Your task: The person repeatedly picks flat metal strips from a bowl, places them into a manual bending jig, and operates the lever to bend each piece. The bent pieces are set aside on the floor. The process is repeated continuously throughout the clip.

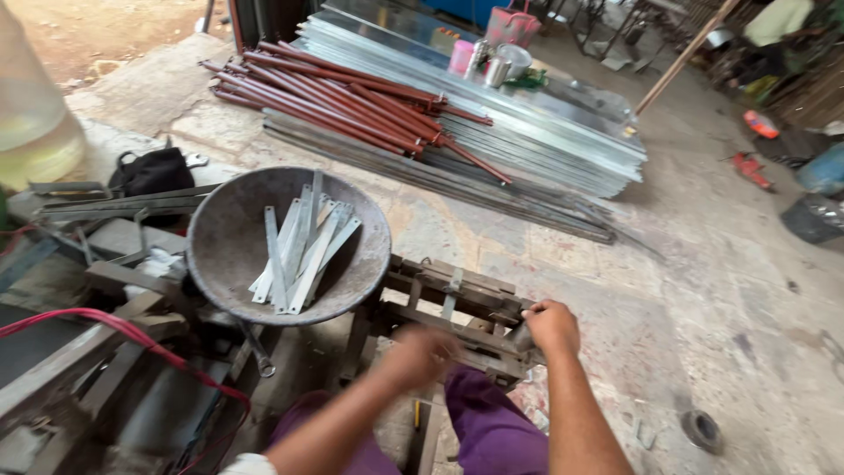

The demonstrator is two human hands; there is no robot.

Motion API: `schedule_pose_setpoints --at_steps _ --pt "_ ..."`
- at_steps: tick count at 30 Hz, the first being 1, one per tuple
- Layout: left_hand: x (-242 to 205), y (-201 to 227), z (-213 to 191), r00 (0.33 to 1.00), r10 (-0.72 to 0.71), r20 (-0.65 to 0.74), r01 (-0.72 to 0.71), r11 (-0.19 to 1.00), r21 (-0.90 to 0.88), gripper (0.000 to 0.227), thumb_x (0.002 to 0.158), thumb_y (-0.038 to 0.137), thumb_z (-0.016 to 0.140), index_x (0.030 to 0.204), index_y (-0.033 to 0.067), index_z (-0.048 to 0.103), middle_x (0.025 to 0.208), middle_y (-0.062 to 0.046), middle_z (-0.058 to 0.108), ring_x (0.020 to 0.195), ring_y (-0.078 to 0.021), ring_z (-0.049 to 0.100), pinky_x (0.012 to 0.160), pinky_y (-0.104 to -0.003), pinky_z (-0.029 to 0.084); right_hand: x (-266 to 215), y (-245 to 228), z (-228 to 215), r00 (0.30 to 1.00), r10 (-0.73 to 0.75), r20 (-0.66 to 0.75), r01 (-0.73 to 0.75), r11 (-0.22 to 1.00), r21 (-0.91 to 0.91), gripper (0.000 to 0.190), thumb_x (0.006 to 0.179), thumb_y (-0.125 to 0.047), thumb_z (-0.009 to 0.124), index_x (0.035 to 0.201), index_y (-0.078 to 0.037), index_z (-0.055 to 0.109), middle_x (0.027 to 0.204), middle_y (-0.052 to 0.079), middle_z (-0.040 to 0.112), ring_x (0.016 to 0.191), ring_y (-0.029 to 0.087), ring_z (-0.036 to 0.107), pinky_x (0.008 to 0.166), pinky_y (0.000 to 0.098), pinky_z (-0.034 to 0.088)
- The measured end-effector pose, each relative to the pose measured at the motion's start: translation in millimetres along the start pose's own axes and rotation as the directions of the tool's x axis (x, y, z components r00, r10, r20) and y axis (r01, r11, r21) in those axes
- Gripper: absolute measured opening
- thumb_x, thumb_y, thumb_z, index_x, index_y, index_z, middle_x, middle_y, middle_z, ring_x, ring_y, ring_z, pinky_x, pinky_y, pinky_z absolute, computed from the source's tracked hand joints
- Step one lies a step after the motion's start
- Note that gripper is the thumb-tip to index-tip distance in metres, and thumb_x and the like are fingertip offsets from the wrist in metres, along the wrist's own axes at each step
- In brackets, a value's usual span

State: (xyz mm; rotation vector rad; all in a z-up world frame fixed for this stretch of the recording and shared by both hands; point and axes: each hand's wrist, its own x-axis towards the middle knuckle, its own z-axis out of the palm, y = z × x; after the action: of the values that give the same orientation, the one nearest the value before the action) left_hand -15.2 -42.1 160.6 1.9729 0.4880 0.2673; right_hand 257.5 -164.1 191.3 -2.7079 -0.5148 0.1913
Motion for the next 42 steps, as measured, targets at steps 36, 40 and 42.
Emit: schedule_pose_setpoints --at_steps 36,40,42 --pt "-41.9 -83.1 -71.2 0.804 -0.107 -0.585 0.013 0.987 -0.162 0.02 0.1 0.017 0.059 0.094 0.0019 0.071 0.071 -0.015 0.068 0.068 -0.0207 0.063 0.065 -0.037 0.053 -15.9 -7.9 -6.1 0.999 -0.005 -0.048 0.01 0.993 0.115 0.022 0.083 -0.031 0.079 0.098 -0.016 0.079 0.095 0.006 0.08 0.087 0.028 0.075 0.079 0.0396 0.058" --pt "-72.4 -117.7 30.4 0.869 -0.463 -0.176 0.31 0.785 -0.536 0.023 0.1 0.023 0.06 0.101 0.0011 0.067 0.068 -0.012 0.07 0.045 -0.0197 0.064 0.044 -0.037 0.053 -19.6 -8.2 -8.2 0.999 0.014 -0.052 -0.008 0.993 0.121 0.022 0.083 -0.032 0.079 0.098 -0.016 0.079 0.095 0.007 0.08 0.088 0.027 0.076 0.08 0.0399 0.058" --pt "-89.4 -126.2 55.8 0.816 -0.575 -0.059 0.47 0.72 -0.511 0.026 0.103 0.025 0.057 0.105 0.0008 0.067 0.07 -0.009 0.074 0.048 -0.0199 0.07 0.048 -0.037 0.057 -21.5 -8.2 -6.7 0.998 0.009 -0.064 -0.001 0.992 0.127 0.021 0.085 -0.032 0.078 0.098 -0.016 0.08 0.094 0.007 0.08 0.088 0.028 0.076 0.08 0.0393 0.058"
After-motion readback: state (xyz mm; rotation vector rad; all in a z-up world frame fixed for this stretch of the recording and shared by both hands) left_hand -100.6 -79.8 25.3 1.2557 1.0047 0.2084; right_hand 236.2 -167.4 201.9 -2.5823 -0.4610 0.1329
